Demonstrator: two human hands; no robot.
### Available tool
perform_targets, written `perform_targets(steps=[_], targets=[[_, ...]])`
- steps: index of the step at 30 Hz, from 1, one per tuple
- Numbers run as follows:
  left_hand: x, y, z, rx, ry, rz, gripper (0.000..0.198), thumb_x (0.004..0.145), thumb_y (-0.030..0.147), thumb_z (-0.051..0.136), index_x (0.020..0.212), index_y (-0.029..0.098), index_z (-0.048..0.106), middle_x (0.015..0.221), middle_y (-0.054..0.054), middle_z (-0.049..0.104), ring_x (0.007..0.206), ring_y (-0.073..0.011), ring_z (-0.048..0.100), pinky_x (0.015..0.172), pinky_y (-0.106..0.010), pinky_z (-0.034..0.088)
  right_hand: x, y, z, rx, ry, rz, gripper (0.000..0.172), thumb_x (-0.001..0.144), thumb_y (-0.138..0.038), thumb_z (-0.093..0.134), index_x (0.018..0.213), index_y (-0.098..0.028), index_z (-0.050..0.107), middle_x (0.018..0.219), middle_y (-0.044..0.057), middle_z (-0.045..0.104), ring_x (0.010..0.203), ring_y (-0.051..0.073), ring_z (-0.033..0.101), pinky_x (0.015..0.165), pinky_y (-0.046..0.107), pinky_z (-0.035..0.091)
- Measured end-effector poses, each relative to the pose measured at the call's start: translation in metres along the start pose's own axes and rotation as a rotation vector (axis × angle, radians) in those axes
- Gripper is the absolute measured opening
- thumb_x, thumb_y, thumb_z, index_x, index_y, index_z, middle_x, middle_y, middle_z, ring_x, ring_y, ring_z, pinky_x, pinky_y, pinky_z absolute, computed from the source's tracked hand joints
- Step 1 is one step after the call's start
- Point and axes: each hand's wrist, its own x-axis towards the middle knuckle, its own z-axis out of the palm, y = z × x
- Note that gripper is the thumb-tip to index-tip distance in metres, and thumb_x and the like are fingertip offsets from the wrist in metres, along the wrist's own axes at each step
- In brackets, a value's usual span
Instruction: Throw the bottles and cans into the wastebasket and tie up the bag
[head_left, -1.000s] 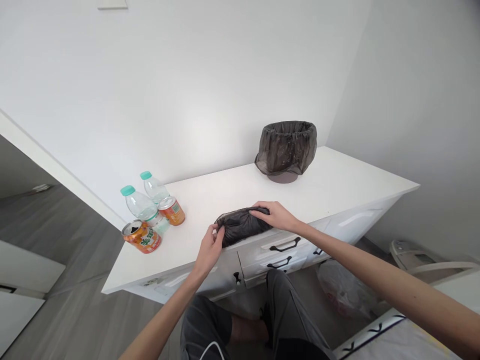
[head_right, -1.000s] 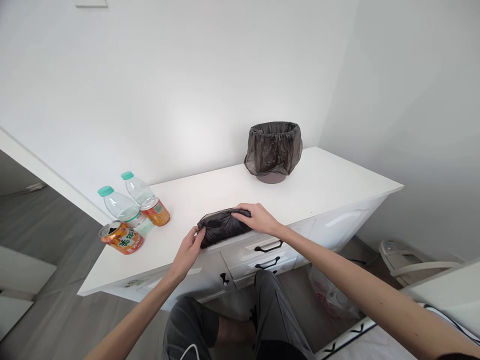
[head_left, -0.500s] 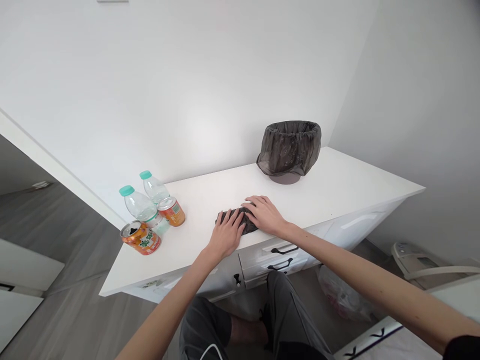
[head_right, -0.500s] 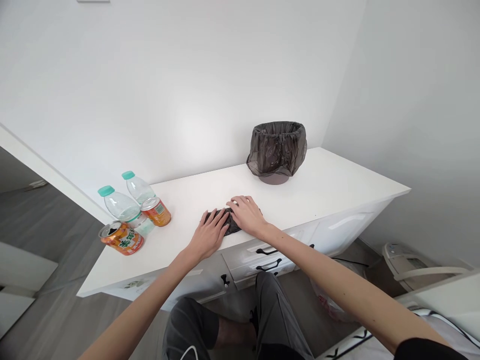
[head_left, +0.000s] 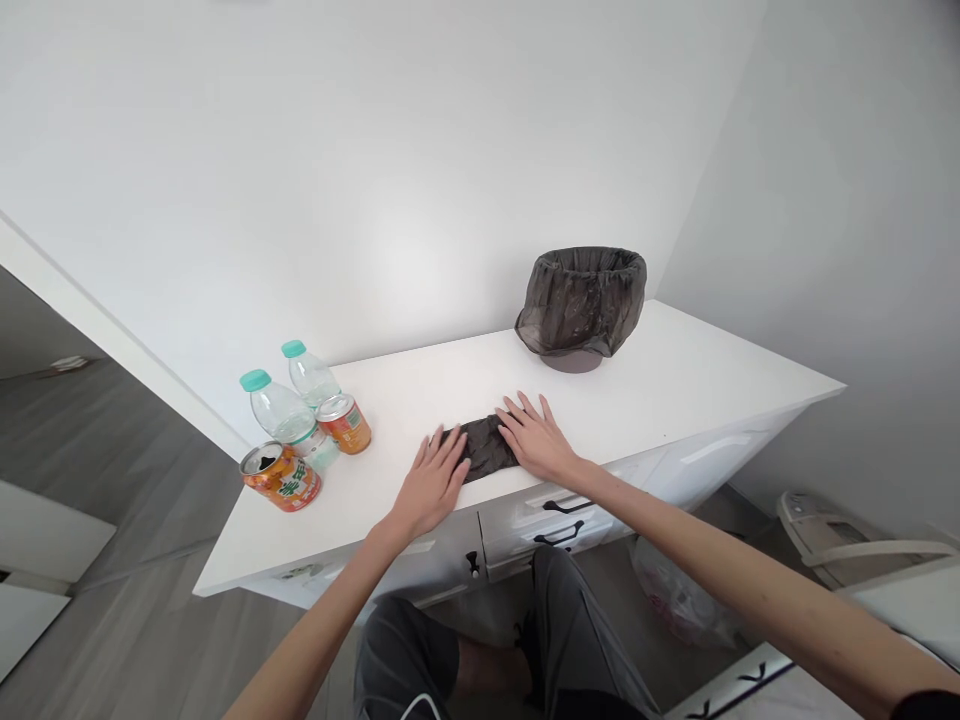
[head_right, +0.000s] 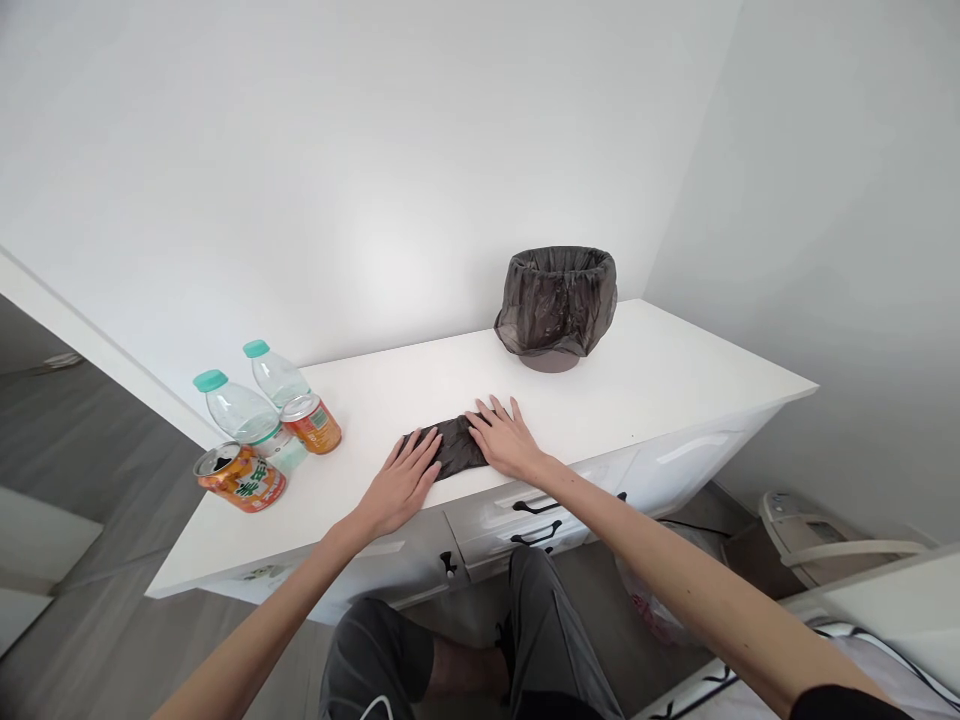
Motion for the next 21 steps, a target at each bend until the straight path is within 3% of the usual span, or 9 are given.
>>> perform_targets(steps=[2, 4, 7, 10, 13, 18, 21], targets=[[-0.005, -0.013, -0.008, -0.058, 0.035, -0.104, 0.059, 0.111, 0.049, 0.027, 0.165, 0.027, 0.033, 0.175, -0.003, 0.024, 0.164, -0.0253, 0.011, 0.132, -0.054, 0.018, -0.006, -0.023, 0.001, -0.032, 0.101, 0.016, 0.059, 0.111, -0.045, 0.020, 0.162, -0.024, 0.043, 0.172, 0.007, 0.031, 0.163, 0.033, 0.013, 0.130, 0.063, 0.004], [-0.009, -0.022, -0.017, -0.119, 0.063, -0.228, 0.061, 0.111, 0.050, 0.025, 0.163, 0.022, 0.035, 0.174, -0.006, 0.025, 0.163, -0.0247, 0.013, 0.132, -0.053, 0.019, -0.012, -0.050, 0.003, -0.028, 0.119, 0.013, 0.060, 0.111, -0.051, 0.021, 0.164, -0.029, 0.039, 0.174, 0.005, 0.026, 0.163, 0.034, 0.012, 0.129, 0.064, 0.004], [-0.012, -0.025, -0.027, -0.177, 0.076, -0.322, 0.063, 0.110, 0.052, 0.023, 0.160, 0.018, 0.040, 0.172, -0.009, 0.033, 0.162, -0.0232, 0.021, 0.133, -0.049, 0.020, -0.017, -0.080, 0.008, 0.026, -0.002, 0.057, 0.066, 0.109, -0.059, 0.017, 0.165, -0.030, 0.037, 0.174, 0.008, 0.026, 0.161, 0.038, 0.018, 0.127, 0.068, 0.012], [-0.014, -0.020, -0.030, -0.170, 0.090, -0.336, 0.063, 0.110, 0.053, 0.025, 0.156, 0.016, 0.045, 0.169, -0.011, 0.038, 0.160, -0.0240, 0.026, 0.132, -0.049, 0.023, -0.021, -0.072, 0.006, 0.048, -0.087, 0.094, 0.067, 0.108, -0.061, 0.015, 0.165, -0.034, 0.036, 0.174, 0.006, 0.027, 0.161, 0.037, 0.019, 0.126, 0.068, 0.014], [-0.014, -0.017, -0.028, -0.158, 0.077, -0.354, 0.064, 0.109, 0.054, 0.027, 0.155, 0.013, 0.045, 0.167, -0.012, 0.040, 0.160, -0.0252, 0.027, 0.132, -0.049, 0.024, -0.031, -0.020, -0.005, 0.019, -0.110, 0.113, 0.064, 0.107, -0.061, 0.014, 0.166, -0.040, 0.029, 0.174, -0.001, 0.027, 0.162, 0.034, 0.019, 0.128, 0.066, 0.014], [-0.012, -0.017, -0.025, -0.132, 0.046, -0.368, 0.064, 0.109, 0.053, 0.029, 0.155, 0.012, 0.046, 0.166, -0.012, 0.043, 0.160, -0.0262, 0.029, 0.132, -0.048, 0.024, -0.064, 0.112, -0.033, -0.102, -0.113, 0.216, 0.066, 0.106, -0.063, 0.014, 0.166, -0.042, 0.027, 0.172, -0.004, 0.032, 0.160, 0.031, 0.025, 0.128, 0.061, 0.025], [-0.011, -0.017, -0.024, -0.088, 0.036, -0.350, 0.063, 0.108, 0.052, 0.031, 0.153, 0.011, 0.048, 0.167, -0.012, 0.042, 0.159, -0.0273, 0.029, 0.132, -0.048, 0.022, -0.082, 0.174, -0.035, -0.144, -0.100, 0.295, 0.067, 0.106, -0.062, 0.013, 0.166, -0.039, 0.029, 0.171, -0.002, 0.032, 0.159, 0.031, 0.029, 0.126, 0.062, 0.027]])
